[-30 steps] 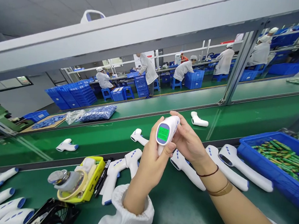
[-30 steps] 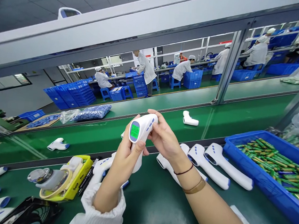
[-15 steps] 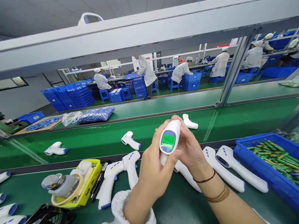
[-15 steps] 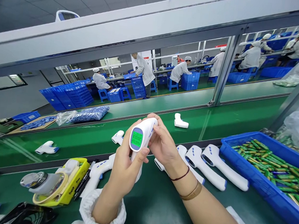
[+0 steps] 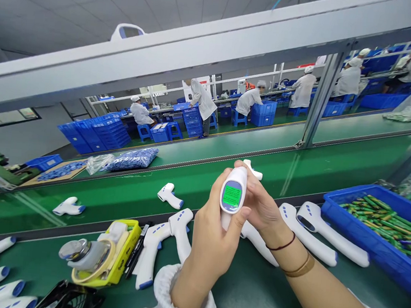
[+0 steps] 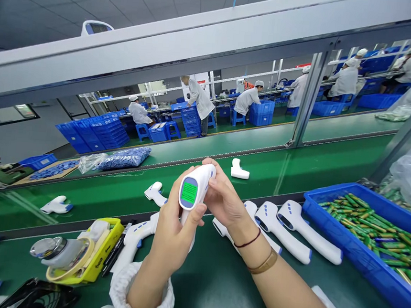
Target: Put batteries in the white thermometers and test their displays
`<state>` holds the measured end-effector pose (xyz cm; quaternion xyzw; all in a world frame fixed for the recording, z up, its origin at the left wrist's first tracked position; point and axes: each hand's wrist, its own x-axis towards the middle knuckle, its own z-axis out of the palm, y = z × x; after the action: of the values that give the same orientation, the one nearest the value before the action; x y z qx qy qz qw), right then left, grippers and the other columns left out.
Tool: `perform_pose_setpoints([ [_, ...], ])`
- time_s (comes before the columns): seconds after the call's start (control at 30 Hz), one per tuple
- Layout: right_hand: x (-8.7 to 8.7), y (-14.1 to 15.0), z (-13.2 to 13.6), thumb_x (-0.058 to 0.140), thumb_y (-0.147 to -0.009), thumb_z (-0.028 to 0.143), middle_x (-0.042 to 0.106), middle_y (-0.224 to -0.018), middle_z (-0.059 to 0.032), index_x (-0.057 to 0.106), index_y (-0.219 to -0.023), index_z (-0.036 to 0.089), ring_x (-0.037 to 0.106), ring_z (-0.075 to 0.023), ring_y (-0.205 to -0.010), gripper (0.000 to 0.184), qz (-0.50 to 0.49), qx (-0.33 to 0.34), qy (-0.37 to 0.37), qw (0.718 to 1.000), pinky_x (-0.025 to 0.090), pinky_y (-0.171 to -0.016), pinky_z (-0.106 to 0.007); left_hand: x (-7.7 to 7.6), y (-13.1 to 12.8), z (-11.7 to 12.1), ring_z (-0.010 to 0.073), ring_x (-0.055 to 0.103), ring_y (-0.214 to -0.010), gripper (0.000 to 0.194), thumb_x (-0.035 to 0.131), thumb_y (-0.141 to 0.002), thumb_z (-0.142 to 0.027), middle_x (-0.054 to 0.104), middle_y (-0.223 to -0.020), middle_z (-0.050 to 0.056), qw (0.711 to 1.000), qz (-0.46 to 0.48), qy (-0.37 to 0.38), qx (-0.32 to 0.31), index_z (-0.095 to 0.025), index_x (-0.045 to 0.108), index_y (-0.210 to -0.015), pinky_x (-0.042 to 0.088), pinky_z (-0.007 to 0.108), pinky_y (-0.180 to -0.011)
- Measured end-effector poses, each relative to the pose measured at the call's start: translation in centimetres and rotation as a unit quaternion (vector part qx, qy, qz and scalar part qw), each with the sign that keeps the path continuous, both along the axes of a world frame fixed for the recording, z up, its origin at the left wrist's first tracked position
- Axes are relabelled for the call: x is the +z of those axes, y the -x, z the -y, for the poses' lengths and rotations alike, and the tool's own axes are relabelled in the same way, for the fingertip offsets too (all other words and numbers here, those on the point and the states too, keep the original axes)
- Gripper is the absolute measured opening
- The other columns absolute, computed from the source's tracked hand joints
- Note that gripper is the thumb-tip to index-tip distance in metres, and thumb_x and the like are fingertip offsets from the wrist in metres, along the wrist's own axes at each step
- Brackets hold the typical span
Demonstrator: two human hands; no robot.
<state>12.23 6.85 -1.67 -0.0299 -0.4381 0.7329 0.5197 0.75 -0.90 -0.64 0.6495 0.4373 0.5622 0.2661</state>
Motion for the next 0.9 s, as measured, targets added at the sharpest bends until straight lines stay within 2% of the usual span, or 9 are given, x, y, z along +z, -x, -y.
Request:
perform_pose_setpoints([
  [0.1,0.1,0.0,0.0,0.074,-0.082,0.028,0.062,-0.087,0.0043,0.055,-0.111,0.028,0.061,-0.0086,-0.069,0.034,-0.012,0.009,0.001,1.0,0.052,-0.059,-0.016,0.1,0.1,0.1,0.0259,0.059,-0.122,0.053,0.053,-0.097,-0.043,0.053,-0.143,0.001,1.0,-0.008,0.011,0.004,-0.04,0.037,-0.147,0.05,0.038,-0.101],
  [0.23,0.0,-0.1,-0.1,0.07,-0.085,0.028,0.062,-0.084,0.0044,0.054,-0.112,0.028,0.061,-0.0086,-0.068,0.031,-0.01,0.015,-0.009,1.0,0.052,-0.058,-0.016,0.3,0.0,0.3,0.0264,0.062,-0.118,0.054,0.052,-0.097,-0.045,0.058,-0.139,0.003,0.999,-0.035,0.02,0.023,-0.039,0.035,-0.148,0.052,0.038,-0.097],
  [0.37,-0.5,-0.3,-0.2,0.073,-0.082,0.027,0.061,-0.086,0.0039,0.052,-0.12,0.031,0.061,-0.0094,-0.066,0.043,0.009,0.025,-0.041,0.999,0.051,-0.056,-0.017,0.3,-0.2,0.5,0.0252,0.065,-0.112,0.055,0.051,-0.097,-0.046,0.06,-0.136,0.001,0.997,-0.049,0.031,0.043,-0.041,0.033,-0.148,0.054,0.037,-0.091],
  [0.47,-0.7,-0.2,-0.3,0.075,-0.08,0.026,0.059,-0.087,0.0036,0.051,-0.12,0.031,0.06,-0.0092,-0.067,0.046,0.011,0.019,-0.037,0.999,0.052,-0.059,-0.017,0.3,-0.3,0.5,0.0238,0.065,-0.112,0.055,0.05,-0.097,-0.046,0.06,-0.135,0.0,0.997,-0.046,0.039,0.041,-0.042,0.03,-0.149,0.054,0.036,-0.09],
  [0.57,-0.7,0.0,-0.4,0.078,-0.078,0.027,0.058,-0.088,0.0032,0.052,-0.12,0.029,0.06,-0.0089,-0.071,0.05,0.009,0.009,-0.019,1.0,0.053,-0.064,-0.017,0.3,-0.3,0.3,0.0239,0.058,-0.122,0.057,0.051,-0.097,-0.044,0.055,-0.141,0.003,0.996,-0.055,0.031,0.063,-0.035,0.032,-0.15,0.049,0.037,-0.1],
  [0.67,-0.4,0.1,-0.4,0.079,-0.076,0.028,0.058,-0.093,0.0022,0.053,-0.118,0.028,0.061,-0.0098,-0.078,0.05,0.019,-0.011,-0.011,1.0,0.053,-0.07,-0.018,0.2,-0.3,0.0,0.0248,0.05,-0.13,0.061,0.054,-0.096,-0.041,0.048,-0.145,0.009,0.993,-0.055,-0.015,0.099,-0.027,0.032,-0.152,0.044,0.035,-0.105],
  [0.8,0.1,0.6,0.2,0.076,-0.081,0.027,0.061,-0.102,0.0012,0.053,-0.12,0.031,0.062,-0.0116,-0.088,0.046,0.062,-0.076,-0.05,0.994,0.053,-0.077,-0.019,-0.2,-0.2,-0.6,0.0212,0.052,-0.127,0.047,0.053,-0.097,-0.03,0.052,-0.14,0.009,0.992,0.009,-0.066,0.107,-0.025,0.043,-0.142,0.044,0.03,-0.102],
  [0.87,0.3,0.9,0.9,0.069,-0.087,0.027,0.059,-0.122,-0.0015,0.048,-0.131,0.033,0.06,-0.0158,-0.109,0.049,0.095,-0.13,-0.109,0.981,0.052,-0.093,-0.026,-0.3,0.0,-1.1,0.0187,0.057,-0.12,0.037,0.057,-0.095,-0.028,0.056,-0.134,0.006,0.989,0.093,-0.062,0.094,-0.025,0.05,-0.132,0.047,0.025,-0.097],
  [0.9,0.4,1.1,1.3,0.065,-0.09,0.027,0.052,-0.136,-0.0026,0.042,-0.139,0.035,0.053,-0.0181,-0.124,0.055,0.118,-0.16,-0.148,0.969,0.048,-0.102,-0.03,-0.3,0.3,-1.4,0.0172,0.06,-0.114,0.036,0.06,-0.093,-0.029,0.058,-0.13,0.005,0.983,0.155,-0.056,0.08,-0.026,0.052,-0.128,0.048,0.023,-0.093],
])
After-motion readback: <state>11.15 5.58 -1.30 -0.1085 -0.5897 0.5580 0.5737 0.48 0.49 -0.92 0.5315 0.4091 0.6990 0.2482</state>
